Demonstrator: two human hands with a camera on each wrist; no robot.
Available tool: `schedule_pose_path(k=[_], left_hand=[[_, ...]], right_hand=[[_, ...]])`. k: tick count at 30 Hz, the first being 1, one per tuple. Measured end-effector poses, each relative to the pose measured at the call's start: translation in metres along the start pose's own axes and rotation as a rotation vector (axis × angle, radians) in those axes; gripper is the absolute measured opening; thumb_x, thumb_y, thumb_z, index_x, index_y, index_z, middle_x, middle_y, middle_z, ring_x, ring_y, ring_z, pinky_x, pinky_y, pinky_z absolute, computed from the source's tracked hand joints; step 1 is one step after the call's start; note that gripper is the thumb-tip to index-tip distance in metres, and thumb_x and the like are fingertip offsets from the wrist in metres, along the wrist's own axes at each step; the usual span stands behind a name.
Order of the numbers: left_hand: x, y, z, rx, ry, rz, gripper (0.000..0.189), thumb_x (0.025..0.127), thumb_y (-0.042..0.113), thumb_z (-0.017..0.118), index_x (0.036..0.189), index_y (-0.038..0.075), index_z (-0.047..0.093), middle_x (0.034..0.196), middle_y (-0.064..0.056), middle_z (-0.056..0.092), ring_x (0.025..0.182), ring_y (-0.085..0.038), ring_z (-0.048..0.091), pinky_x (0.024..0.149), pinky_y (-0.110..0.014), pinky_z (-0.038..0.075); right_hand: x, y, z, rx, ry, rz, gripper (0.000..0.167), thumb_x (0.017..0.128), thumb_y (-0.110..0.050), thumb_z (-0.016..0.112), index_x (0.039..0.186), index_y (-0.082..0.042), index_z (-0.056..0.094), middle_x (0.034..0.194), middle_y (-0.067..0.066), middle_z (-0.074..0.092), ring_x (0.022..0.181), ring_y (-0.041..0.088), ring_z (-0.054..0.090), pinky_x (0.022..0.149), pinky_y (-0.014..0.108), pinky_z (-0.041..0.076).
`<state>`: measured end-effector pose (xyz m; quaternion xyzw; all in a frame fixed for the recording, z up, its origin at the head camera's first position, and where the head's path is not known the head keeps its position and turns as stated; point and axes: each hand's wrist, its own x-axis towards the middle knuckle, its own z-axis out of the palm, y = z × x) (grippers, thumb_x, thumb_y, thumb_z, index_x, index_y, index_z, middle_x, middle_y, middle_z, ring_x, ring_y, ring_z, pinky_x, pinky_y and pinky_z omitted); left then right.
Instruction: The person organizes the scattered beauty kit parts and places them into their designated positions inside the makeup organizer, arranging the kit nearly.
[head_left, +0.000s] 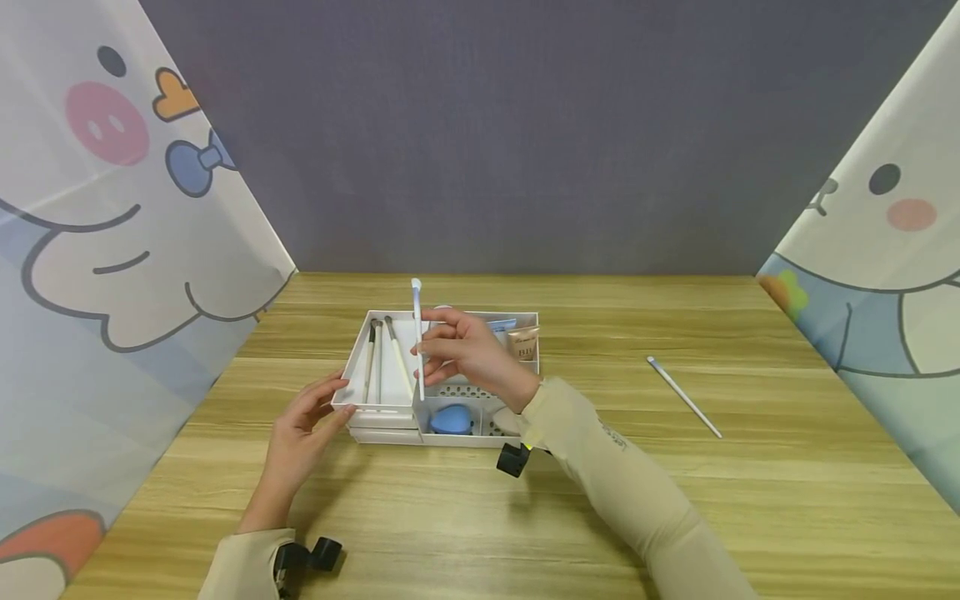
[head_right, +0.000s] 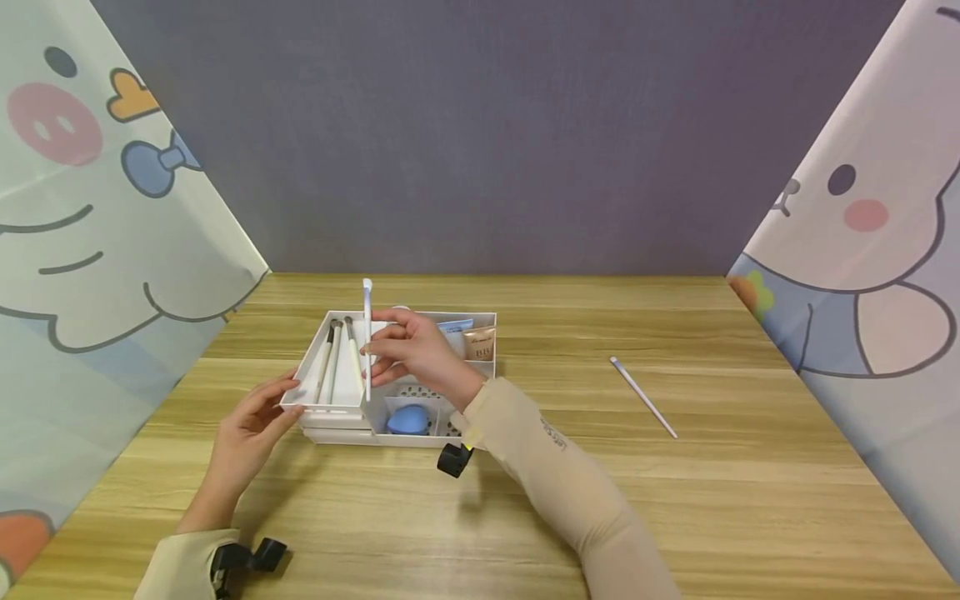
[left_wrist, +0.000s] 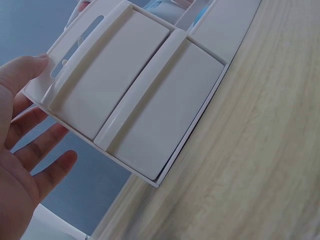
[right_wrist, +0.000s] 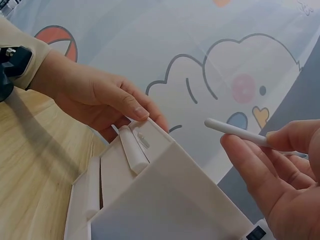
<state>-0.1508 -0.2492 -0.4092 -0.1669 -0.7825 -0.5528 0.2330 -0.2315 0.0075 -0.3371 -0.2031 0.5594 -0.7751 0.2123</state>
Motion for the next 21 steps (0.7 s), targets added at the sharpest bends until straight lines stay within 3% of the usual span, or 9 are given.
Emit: schedule_pose_path(k=[11, 21], left_hand=[[0.001, 0.000, 0.000, -0.015, 0.005, 0.012, 0.038, 0.079, -0.024, 0.067, 0.115, -0.013, 0.064, 0.129, -0.008, 0.062, 0.108, -0.002, 0.061, 0.087, -0.013, 0.051], [0.001, 0.000, 0.001, -0.016, 0.005, 0.021, 0.038, 0.079, -0.026, 0.066, 0.115, -0.013, 0.064, 0.129, -0.017, 0.061, 0.108, -0.003, 0.061, 0.087, -0.013, 0.051]], right_hand=[[0.012, -0.003, 0.014, -0.054, 0.006, 0.044, 0.053, 0.096, 0.012, 0.054, 0.146, 0.006, 0.039, 0.092, 0.007, 0.065, 0.059, 0.015, 0.065, 0.059, 0.037, 0.061], [0.028, 0.003, 0.025, -0.171, 0.001, 0.067, 0.050, 0.095, 0.010, 0.056, 0.142, 0.006, 0.041, 0.093, 0.013, 0.063, 0.059, 0.019, 0.066, 0.060, 0.041, 0.062]])
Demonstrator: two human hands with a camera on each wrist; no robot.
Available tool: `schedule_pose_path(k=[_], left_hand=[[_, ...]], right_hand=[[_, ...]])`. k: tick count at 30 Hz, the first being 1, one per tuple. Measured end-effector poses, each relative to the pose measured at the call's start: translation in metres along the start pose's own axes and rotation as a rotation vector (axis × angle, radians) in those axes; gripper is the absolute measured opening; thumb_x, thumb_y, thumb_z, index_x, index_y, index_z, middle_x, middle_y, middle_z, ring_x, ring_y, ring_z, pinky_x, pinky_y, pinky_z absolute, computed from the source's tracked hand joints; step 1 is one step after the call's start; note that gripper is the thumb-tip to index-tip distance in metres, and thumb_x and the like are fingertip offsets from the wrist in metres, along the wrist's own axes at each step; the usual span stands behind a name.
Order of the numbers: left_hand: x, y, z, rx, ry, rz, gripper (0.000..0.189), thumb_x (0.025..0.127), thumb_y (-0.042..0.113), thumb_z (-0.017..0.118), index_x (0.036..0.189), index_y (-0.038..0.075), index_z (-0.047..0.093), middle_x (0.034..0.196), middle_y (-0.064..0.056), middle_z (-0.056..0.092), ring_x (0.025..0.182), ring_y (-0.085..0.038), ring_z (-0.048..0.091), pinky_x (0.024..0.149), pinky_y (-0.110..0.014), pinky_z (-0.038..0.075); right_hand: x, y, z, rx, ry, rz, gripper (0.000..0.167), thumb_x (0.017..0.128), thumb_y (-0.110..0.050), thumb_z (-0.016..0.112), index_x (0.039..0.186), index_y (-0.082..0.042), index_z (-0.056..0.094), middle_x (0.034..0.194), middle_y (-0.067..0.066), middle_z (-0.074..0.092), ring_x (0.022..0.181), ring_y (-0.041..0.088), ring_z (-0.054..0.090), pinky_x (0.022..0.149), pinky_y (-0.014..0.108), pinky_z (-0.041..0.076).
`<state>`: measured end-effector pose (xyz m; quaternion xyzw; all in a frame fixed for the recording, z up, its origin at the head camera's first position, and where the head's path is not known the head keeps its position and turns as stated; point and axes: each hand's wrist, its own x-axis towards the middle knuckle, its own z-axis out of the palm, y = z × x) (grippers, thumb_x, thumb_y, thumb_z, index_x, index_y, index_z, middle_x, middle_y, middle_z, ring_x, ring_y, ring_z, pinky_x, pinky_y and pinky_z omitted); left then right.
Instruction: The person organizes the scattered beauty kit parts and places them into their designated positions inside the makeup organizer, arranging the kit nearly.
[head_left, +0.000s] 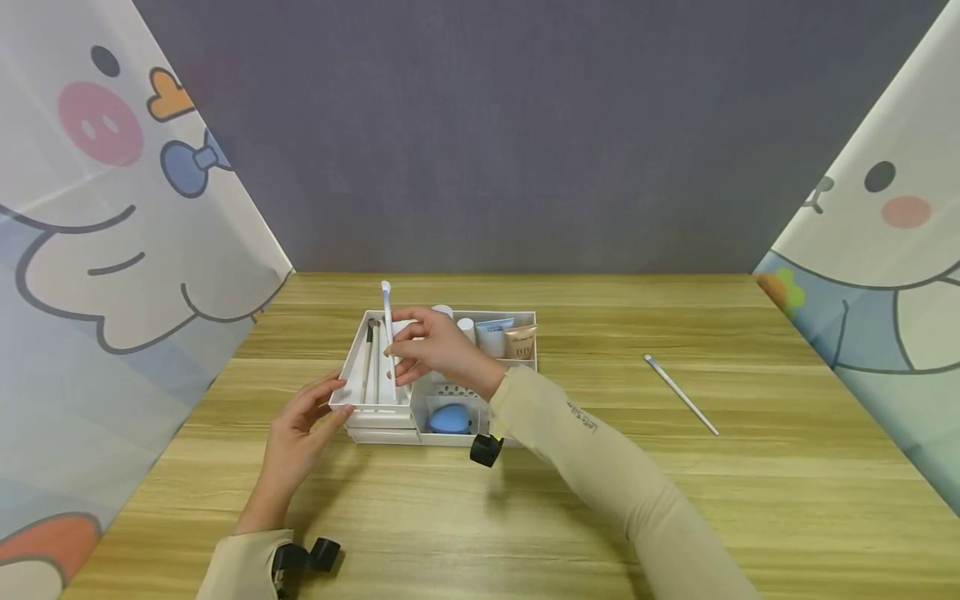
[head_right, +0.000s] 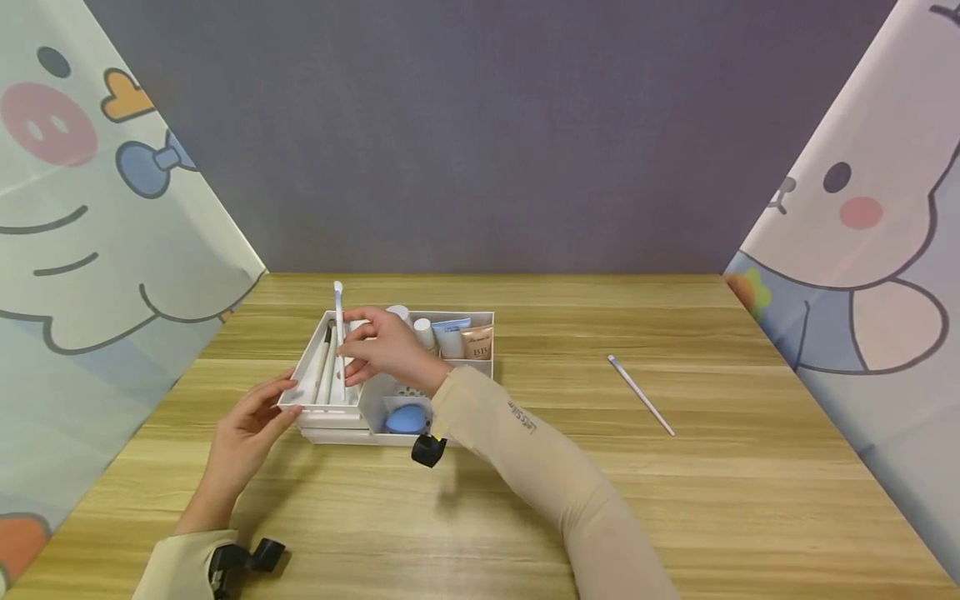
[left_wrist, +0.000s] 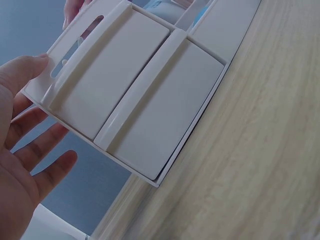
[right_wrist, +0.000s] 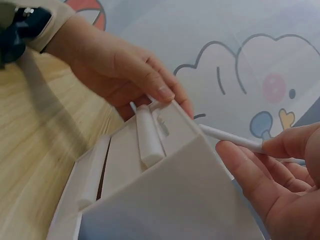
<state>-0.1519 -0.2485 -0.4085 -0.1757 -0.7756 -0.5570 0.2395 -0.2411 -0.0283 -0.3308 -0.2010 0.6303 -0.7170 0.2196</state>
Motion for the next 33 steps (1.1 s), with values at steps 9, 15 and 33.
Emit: schedule_pose_path(k=[9, 15, 33], left_hand=[[0.000, 0.001, -0.001, 0.002, -0.004, -0.002, 0.038, 0.079, -0.025, 0.066, 0.116, -0.013, 0.064, 0.130, -0.008, 0.062, 0.108, -0.003, 0.061, 0.088, -0.014, 0.051], [0.002, 0.001, -0.002, 0.002, -0.008, 0.006, 0.039, 0.079, -0.025, 0.066, 0.116, -0.013, 0.064, 0.130, -0.009, 0.061, 0.108, -0.003, 0.061, 0.087, -0.014, 0.051], [0.001, 0.000, 0.000, -0.016, -0.005, 0.011, 0.039, 0.079, -0.026, 0.065, 0.116, -0.013, 0.064, 0.130, -0.007, 0.062, 0.108, -0.004, 0.062, 0.087, -0.013, 0.051]], right_hand=[[0.008, -0.005, 0.004, -0.094, -0.007, 0.103, 0.047, 0.092, 0.010, 0.058, 0.137, 0.002, 0.043, 0.088, 0.014, 0.062, 0.057, 0.023, 0.065, 0.060, 0.039, 0.062], [0.017, -0.009, 0.006, -0.211, -0.066, 0.188, 0.041, 0.089, 0.011, 0.057, 0.127, 0.001, 0.042, 0.072, 0.016, 0.061, 0.054, 0.021, 0.063, 0.059, 0.034, 0.061], [0.021, -0.019, 0.011, -0.315, -0.092, 0.315, 0.029, 0.090, 0.010, 0.054, 0.117, 0.005, 0.047, 0.066, 0.016, 0.058, 0.052, 0.021, 0.062, 0.055, 0.028, 0.060]])
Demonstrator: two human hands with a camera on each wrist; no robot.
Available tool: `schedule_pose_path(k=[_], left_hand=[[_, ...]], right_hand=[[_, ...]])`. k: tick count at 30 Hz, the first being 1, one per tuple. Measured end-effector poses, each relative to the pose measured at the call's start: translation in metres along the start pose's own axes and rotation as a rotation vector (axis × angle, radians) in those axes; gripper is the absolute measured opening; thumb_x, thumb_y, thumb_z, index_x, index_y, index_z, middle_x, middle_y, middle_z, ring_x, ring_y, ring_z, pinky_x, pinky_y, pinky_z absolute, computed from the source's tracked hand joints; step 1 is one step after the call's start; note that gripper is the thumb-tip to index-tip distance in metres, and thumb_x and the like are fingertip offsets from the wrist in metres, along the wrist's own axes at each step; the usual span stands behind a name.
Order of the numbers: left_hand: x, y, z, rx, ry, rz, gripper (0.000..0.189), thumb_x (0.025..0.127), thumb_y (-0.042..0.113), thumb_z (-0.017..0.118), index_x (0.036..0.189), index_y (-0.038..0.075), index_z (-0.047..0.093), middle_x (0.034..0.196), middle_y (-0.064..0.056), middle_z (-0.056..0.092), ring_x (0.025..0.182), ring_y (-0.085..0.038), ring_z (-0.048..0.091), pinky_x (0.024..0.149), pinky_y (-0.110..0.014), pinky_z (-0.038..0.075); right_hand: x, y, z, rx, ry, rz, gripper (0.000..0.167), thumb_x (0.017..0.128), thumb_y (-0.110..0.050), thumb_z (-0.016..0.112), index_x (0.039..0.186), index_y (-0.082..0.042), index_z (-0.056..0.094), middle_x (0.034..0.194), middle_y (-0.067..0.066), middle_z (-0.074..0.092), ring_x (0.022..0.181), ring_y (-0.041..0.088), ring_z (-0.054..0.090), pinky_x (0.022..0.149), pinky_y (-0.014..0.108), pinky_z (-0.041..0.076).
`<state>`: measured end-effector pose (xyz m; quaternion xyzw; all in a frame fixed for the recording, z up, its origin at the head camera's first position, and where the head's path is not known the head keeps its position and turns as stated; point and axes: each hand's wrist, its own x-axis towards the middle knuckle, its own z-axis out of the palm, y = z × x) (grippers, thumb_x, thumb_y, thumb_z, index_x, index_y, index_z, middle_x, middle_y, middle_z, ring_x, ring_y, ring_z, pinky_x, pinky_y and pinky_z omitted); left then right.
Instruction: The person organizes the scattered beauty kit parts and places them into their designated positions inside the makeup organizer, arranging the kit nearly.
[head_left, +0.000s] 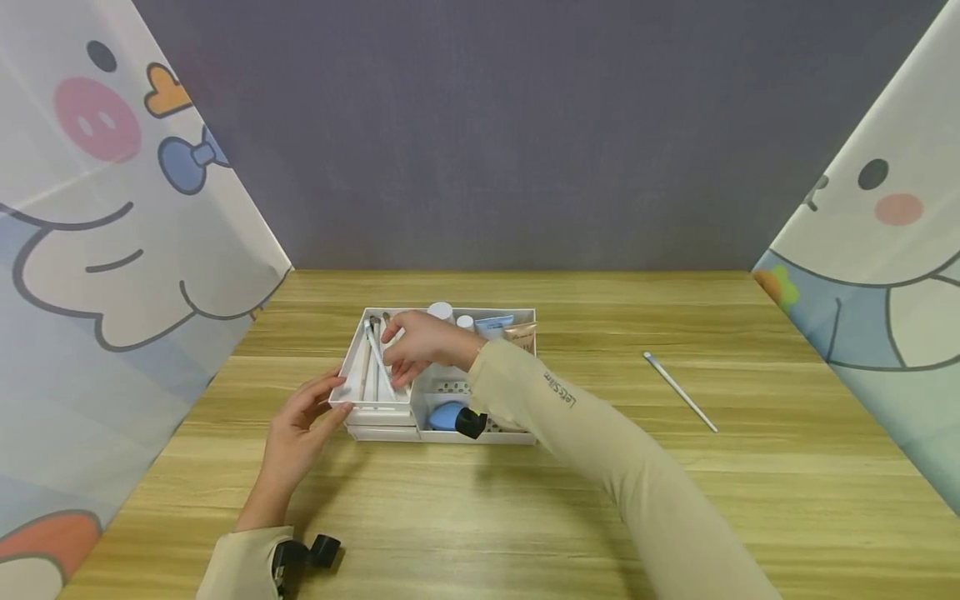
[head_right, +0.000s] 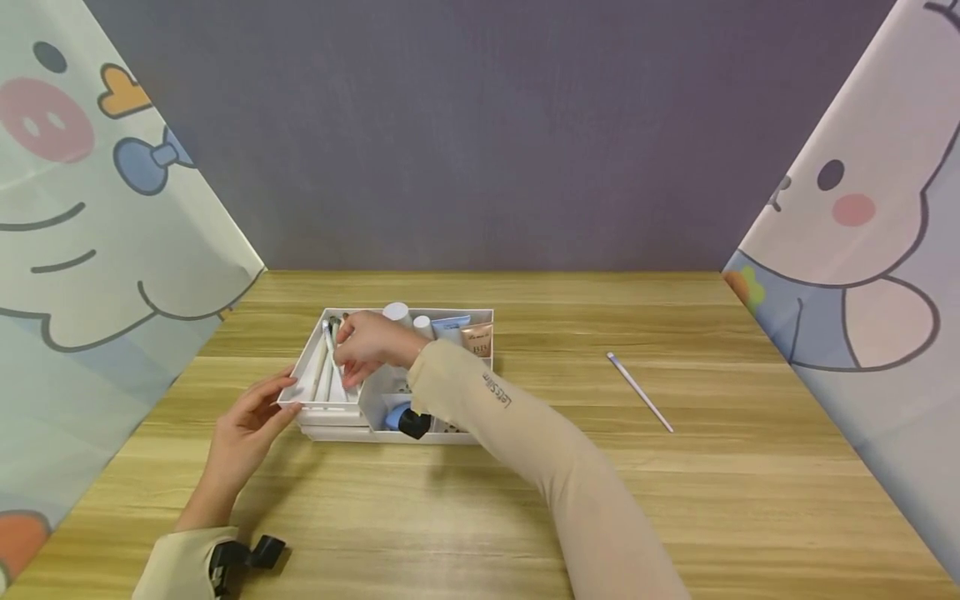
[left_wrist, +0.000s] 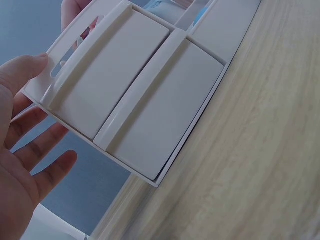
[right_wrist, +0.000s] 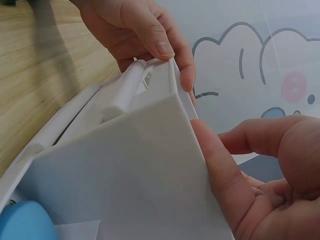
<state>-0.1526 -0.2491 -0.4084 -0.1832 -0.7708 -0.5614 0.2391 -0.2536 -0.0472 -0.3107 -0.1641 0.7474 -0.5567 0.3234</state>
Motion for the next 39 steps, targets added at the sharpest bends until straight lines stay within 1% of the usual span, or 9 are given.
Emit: schedule_pose_path(k=[7, 14, 20, 24, 27, 30, 32, 39], left_hand=[[0.000, -0.001, 0.000, 0.006, -0.006, 0.005, 0.039, 0.079, -0.026, 0.066, 0.116, -0.013, 0.064, 0.129, -0.017, 0.062, 0.108, -0.003, 0.062, 0.088, -0.014, 0.051], [0.000, 0.000, 0.000, 0.014, -0.010, 0.005, 0.038, 0.079, -0.025, 0.066, 0.115, -0.013, 0.064, 0.129, -0.019, 0.062, 0.108, -0.003, 0.062, 0.088, -0.014, 0.051], [0.000, 0.001, 0.000, 0.016, -0.006, 0.006, 0.038, 0.079, -0.025, 0.066, 0.115, -0.013, 0.064, 0.129, -0.015, 0.062, 0.108, -0.003, 0.062, 0.088, -0.014, 0.051], [0.000, 0.001, 0.000, 0.022, -0.003, 0.004, 0.038, 0.079, -0.025, 0.066, 0.115, -0.013, 0.064, 0.129, -0.012, 0.062, 0.107, -0.002, 0.062, 0.087, -0.013, 0.051], [0.000, 0.001, 0.000, 0.022, -0.003, 0.004, 0.038, 0.079, -0.025, 0.066, 0.115, -0.013, 0.064, 0.129, -0.013, 0.062, 0.107, -0.003, 0.062, 0.087, -0.013, 0.051], [0.000, 0.000, -0.001, 0.017, -0.006, 0.003, 0.038, 0.079, -0.025, 0.066, 0.115, -0.013, 0.064, 0.129, -0.011, 0.062, 0.108, -0.003, 0.062, 0.087, -0.013, 0.051], [0.000, 0.000, -0.001, 0.015, -0.009, 0.002, 0.038, 0.079, -0.025, 0.066, 0.115, -0.013, 0.064, 0.130, -0.011, 0.062, 0.108, -0.003, 0.062, 0.088, -0.014, 0.051], [0.000, 0.000, -0.001, 0.028, -0.008, -0.002, 0.038, 0.079, -0.025, 0.066, 0.116, -0.012, 0.064, 0.131, -0.009, 0.062, 0.108, -0.002, 0.061, 0.088, -0.013, 0.050]], right_hand=[[0.001, 0.004, -0.002, 0.030, -0.014, -0.015, 0.028, 0.090, 0.011, 0.055, 0.117, 0.006, 0.048, 0.066, 0.018, 0.057, 0.053, 0.021, 0.063, 0.059, 0.031, 0.061], [-0.001, 0.008, -0.005, 0.073, -0.041, -0.039, 0.032, 0.092, 0.011, 0.055, 0.123, 0.008, 0.048, 0.069, 0.018, 0.060, 0.057, 0.022, 0.066, 0.062, 0.033, 0.061], [-0.005, 0.015, -0.009, 0.174, -0.075, -0.112, 0.039, 0.092, 0.013, 0.055, 0.130, 0.012, 0.044, 0.075, 0.016, 0.061, 0.064, 0.022, 0.067, 0.068, 0.035, 0.062], [-0.009, 0.023, -0.012, 0.234, -0.088, -0.186, 0.042, 0.092, 0.012, 0.055, 0.132, 0.011, 0.043, 0.079, 0.017, 0.063, 0.067, 0.022, 0.068, 0.071, 0.038, 0.062], [-0.011, 0.030, -0.013, 0.297, -0.092, -0.241, 0.042, 0.093, 0.013, 0.054, 0.133, 0.011, 0.041, 0.082, 0.017, 0.063, 0.069, 0.022, 0.069, 0.072, 0.039, 0.062], [-0.016, 0.035, -0.015, 0.353, -0.093, -0.277, 0.042, 0.094, 0.013, 0.052, 0.134, 0.012, 0.040, 0.085, 0.015, 0.064, 0.073, 0.021, 0.069, 0.075, 0.041, 0.061], [-0.022, 0.036, -0.017, 0.367, -0.091, -0.293, 0.042, 0.095, 0.012, 0.052, 0.135, 0.013, 0.039, 0.087, 0.013, 0.064, 0.075, 0.021, 0.069, 0.077, 0.042, 0.061], [-0.044, 0.037, -0.029, 0.348, -0.087, -0.335, 0.044, 0.097, 0.011, 0.051, 0.136, 0.017, 0.034, 0.089, 0.009, 0.064, 0.077, 0.020, 0.069, 0.080, 0.044, 0.060]])
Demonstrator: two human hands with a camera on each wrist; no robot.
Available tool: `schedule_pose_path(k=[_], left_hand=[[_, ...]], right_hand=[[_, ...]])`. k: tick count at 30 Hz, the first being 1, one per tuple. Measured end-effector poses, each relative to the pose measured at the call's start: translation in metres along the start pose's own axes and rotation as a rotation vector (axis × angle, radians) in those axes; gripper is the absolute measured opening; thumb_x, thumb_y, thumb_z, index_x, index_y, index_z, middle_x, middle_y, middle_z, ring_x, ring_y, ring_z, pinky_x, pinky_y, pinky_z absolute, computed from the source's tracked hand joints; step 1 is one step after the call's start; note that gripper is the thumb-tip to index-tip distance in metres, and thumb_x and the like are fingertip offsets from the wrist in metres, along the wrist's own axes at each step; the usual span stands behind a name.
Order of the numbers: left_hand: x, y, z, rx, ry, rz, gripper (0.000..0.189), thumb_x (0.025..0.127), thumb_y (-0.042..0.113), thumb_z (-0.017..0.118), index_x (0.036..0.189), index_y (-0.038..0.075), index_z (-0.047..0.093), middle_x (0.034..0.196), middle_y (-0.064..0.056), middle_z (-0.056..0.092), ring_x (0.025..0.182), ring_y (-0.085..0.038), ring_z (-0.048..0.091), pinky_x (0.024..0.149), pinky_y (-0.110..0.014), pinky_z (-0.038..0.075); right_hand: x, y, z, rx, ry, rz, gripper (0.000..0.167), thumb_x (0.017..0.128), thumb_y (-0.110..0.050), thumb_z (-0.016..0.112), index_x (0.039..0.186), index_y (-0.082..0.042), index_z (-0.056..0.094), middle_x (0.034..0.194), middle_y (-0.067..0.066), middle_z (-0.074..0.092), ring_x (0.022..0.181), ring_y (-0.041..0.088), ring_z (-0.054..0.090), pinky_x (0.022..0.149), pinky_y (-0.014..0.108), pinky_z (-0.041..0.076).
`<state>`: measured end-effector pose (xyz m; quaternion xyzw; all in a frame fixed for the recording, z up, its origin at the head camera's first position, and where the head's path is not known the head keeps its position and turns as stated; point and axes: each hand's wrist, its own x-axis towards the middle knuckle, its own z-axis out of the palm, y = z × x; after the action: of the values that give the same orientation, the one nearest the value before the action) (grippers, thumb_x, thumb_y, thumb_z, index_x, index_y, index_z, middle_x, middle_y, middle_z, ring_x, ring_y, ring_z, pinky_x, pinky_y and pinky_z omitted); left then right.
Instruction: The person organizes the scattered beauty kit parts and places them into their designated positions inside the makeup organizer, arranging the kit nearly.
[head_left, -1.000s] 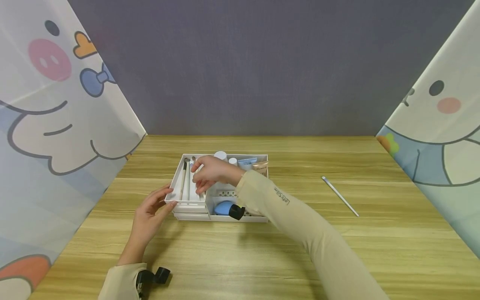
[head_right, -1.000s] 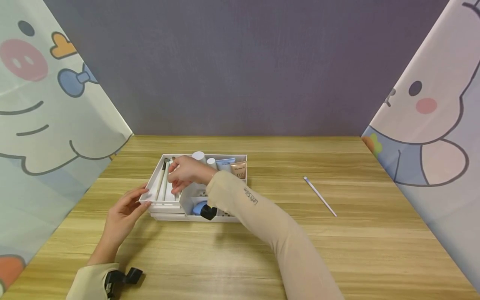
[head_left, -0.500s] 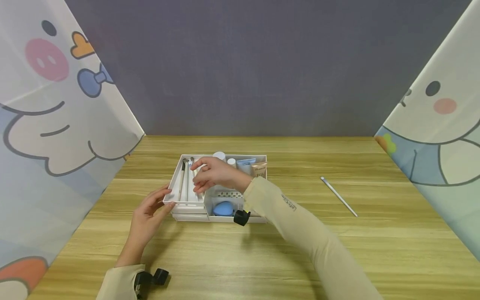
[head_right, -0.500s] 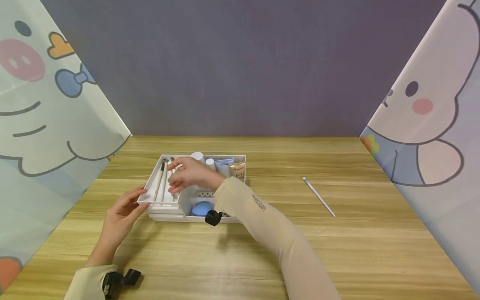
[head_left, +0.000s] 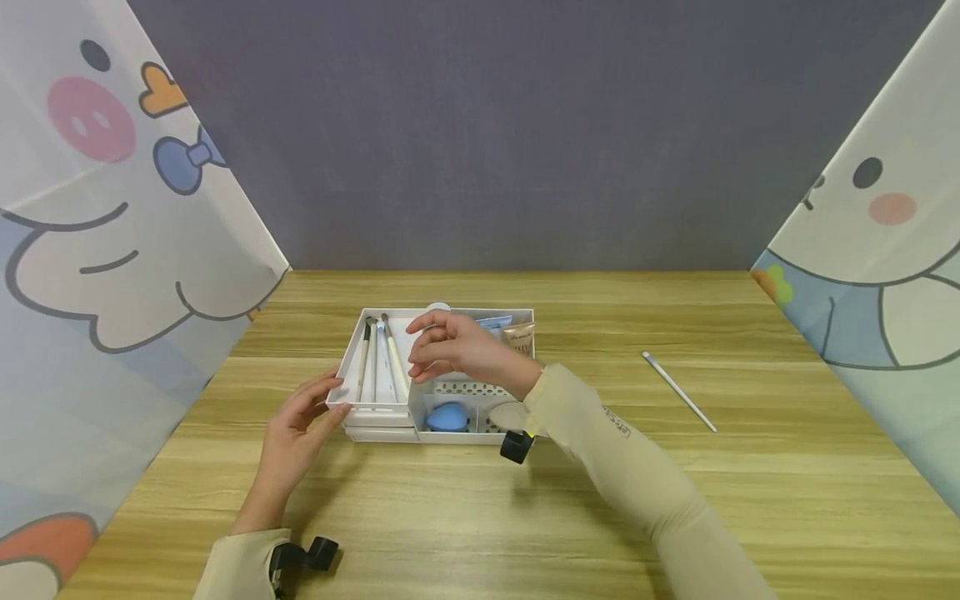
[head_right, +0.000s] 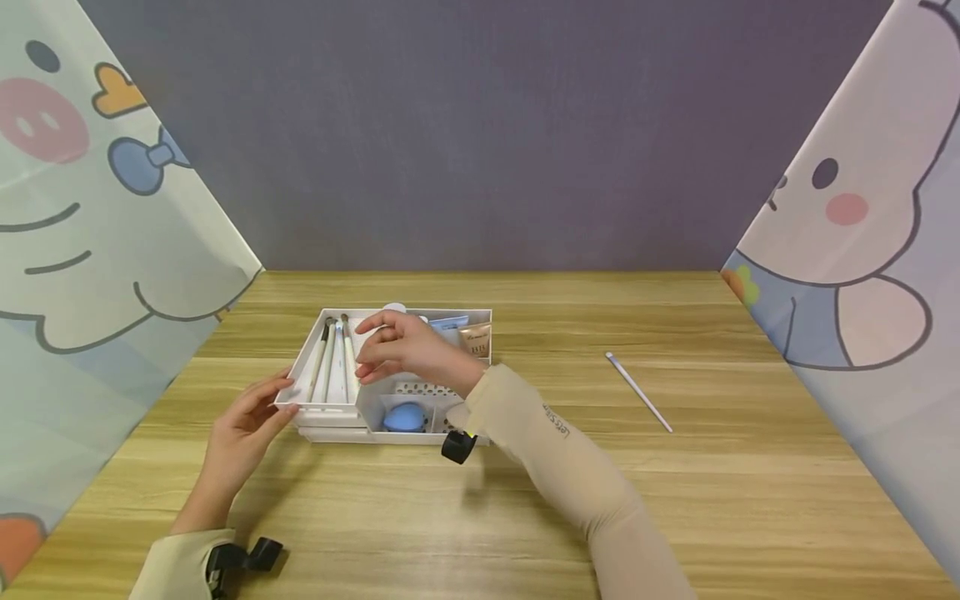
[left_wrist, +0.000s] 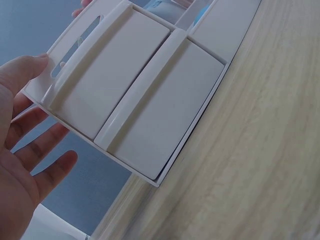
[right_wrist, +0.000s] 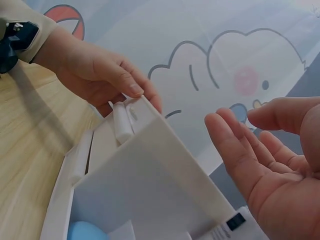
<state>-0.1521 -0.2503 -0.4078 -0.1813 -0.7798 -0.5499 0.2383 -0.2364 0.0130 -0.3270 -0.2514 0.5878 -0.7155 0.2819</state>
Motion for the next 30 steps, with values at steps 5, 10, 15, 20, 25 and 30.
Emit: schedule_pose_path(k=[5, 10, 15, 20, 25, 30], left_hand=[[0.000, 0.000, 0.000, -0.001, 0.005, 0.002, 0.038, 0.079, -0.025, 0.066, 0.115, -0.013, 0.064, 0.130, -0.007, 0.062, 0.107, -0.002, 0.061, 0.087, -0.013, 0.050], [0.000, -0.001, 0.001, -0.002, 0.006, 0.008, 0.038, 0.079, -0.025, 0.066, 0.115, -0.013, 0.064, 0.130, -0.010, 0.062, 0.107, -0.003, 0.062, 0.087, -0.013, 0.051], [-0.001, -0.001, 0.001, -0.006, 0.004, 0.007, 0.038, 0.079, -0.025, 0.066, 0.115, -0.013, 0.064, 0.131, -0.009, 0.062, 0.108, -0.003, 0.061, 0.088, -0.013, 0.050], [0.000, 0.000, 0.001, -0.016, 0.002, 0.006, 0.038, 0.079, -0.026, 0.066, 0.115, -0.014, 0.064, 0.130, -0.006, 0.062, 0.108, -0.003, 0.061, 0.088, -0.013, 0.050], [0.000, 0.001, 0.001, -0.015, 0.005, 0.000, 0.038, 0.079, -0.026, 0.066, 0.115, -0.014, 0.063, 0.130, -0.005, 0.062, 0.107, -0.002, 0.061, 0.088, -0.013, 0.050], [-0.001, 0.001, 0.002, -0.012, 0.010, -0.012, 0.037, 0.079, -0.025, 0.066, 0.115, -0.014, 0.063, 0.130, -0.003, 0.062, 0.107, -0.002, 0.061, 0.087, -0.013, 0.050]], right_hand=[[-0.013, -0.003, -0.009, -0.024, -0.013, -0.026, 0.043, 0.097, 0.010, 0.051, 0.136, 0.016, 0.035, 0.091, 0.008, 0.063, 0.079, 0.021, 0.069, 0.083, 0.049, 0.058], [-0.025, -0.004, -0.020, -0.027, -0.024, -0.043, 0.041, 0.097, 0.011, 0.049, 0.134, 0.017, 0.034, 0.091, 0.007, 0.064, 0.080, 0.021, 0.069, 0.083, 0.047, 0.059], [-0.037, -0.004, -0.030, -0.044, -0.011, -0.048, 0.042, 0.097, 0.010, 0.050, 0.135, 0.017, 0.033, 0.092, 0.007, 0.065, 0.081, 0.022, 0.069, 0.082, 0.047, 0.059], [-0.049, -0.005, -0.039, -0.050, 0.009, -0.050, 0.035, 0.096, 0.011, 0.051, 0.129, 0.012, 0.041, 0.092, 0.008, 0.065, 0.081, 0.023, 0.069, 0.081, 0.048, 0.059], [-0.058, -0.006, -0.047, -0.050, -0.003, -0.066, 0.027, 0.097, 0.009, 0.052, 0.123, 0.001, 0.049, 0.092, 0.010, 0.064, 0.081, 0.023, 0.069, 0.081, 0.049, 0.059], [-0.068, -0.008, -0.054, -0.075, 0.007, -0.067, 0.029, 0.096, 0.008, 0.053, 0.125, 0.001, 0.049, 0.093, 0.010, 0.064, 0.081, 0.023, 0.069, 0.082, 0.053, 0.058]])
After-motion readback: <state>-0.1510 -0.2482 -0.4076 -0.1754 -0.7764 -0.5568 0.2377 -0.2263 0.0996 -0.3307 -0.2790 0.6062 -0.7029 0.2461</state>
